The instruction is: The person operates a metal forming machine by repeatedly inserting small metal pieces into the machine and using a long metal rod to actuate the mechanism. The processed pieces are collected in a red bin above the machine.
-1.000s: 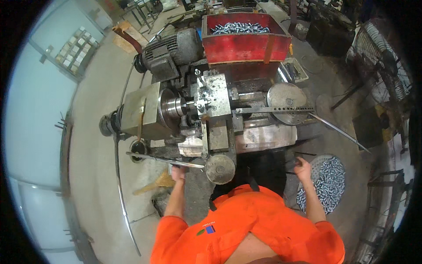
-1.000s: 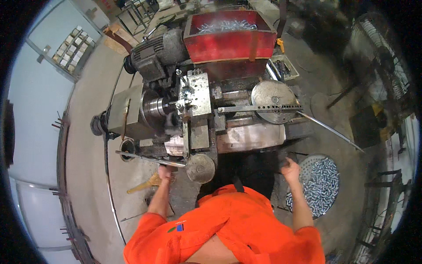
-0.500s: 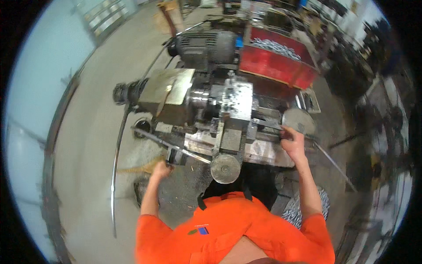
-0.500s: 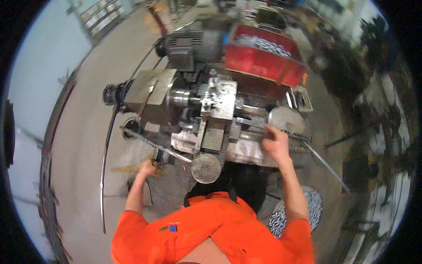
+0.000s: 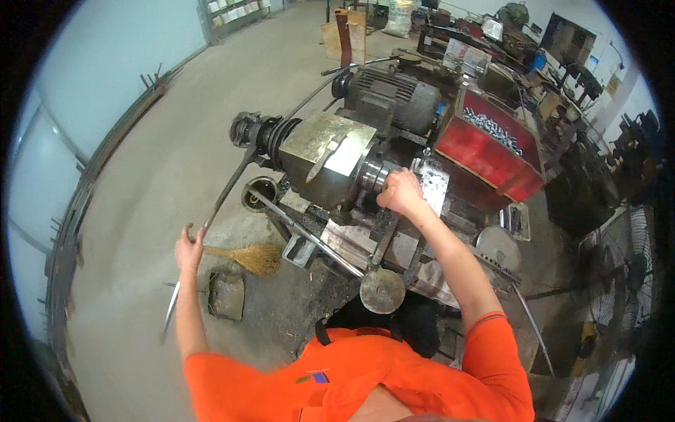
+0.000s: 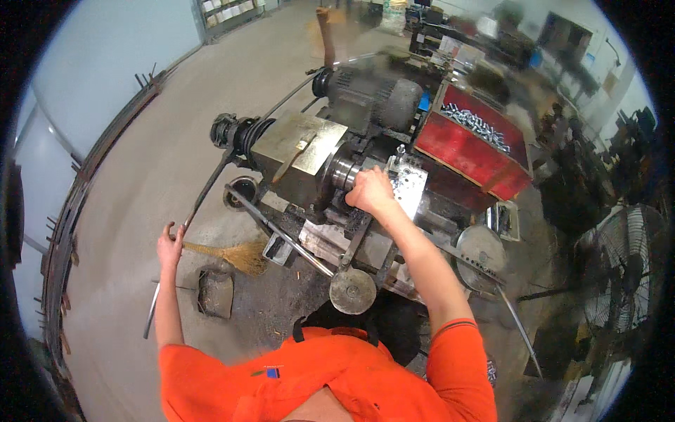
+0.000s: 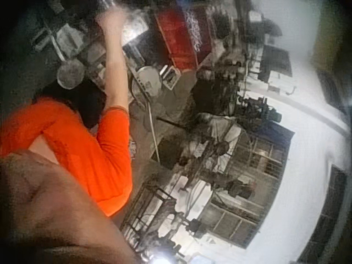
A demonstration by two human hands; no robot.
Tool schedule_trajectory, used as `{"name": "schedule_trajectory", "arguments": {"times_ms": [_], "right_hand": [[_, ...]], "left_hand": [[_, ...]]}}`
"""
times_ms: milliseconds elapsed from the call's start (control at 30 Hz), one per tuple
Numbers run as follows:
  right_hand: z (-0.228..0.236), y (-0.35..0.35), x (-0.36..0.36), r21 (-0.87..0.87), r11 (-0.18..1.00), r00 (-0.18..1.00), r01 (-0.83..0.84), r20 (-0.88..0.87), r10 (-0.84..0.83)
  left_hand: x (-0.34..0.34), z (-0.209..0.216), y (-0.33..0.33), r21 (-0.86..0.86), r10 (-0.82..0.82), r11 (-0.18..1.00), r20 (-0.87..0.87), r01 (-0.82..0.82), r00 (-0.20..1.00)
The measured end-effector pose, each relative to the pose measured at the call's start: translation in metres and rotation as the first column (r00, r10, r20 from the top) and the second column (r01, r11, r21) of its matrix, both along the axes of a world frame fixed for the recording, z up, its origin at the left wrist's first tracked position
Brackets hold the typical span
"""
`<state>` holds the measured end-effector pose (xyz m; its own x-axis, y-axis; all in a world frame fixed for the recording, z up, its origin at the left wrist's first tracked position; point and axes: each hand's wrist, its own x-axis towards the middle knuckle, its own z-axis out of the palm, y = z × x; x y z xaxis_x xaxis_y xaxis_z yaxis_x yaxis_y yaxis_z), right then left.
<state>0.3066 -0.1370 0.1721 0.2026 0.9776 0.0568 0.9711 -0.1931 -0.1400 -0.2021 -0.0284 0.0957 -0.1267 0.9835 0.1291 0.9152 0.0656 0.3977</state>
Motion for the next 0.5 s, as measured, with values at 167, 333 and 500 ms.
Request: {"name": "schedule_trajectory", "arguments": {"times_ms": [167,333,500], "right_hand": [[-0.015,0.003,0.010,-0.024,0.999,0.998,-0.045,0.035,0.046],[-0.014,0.003,0.005,0.033,0.999,0.999,-0.021,-0.034,0.023],[-0.005,-0.001,0.001,0.030,0.999,0.996,-0.031,-0.077,0.033]], "left_hand": [[-0.032,0.001,0.068,-0.049,-0.032,0.999,-0.193,0.023,0.981],[-0.015,-0.016,0.049,0.056,0.002,0.998,-0.164,0.007,0.987],[0.054,-0.004,-0.041,-0.092,0.120,0.988,-0.041,-0.123,0.992]]}}
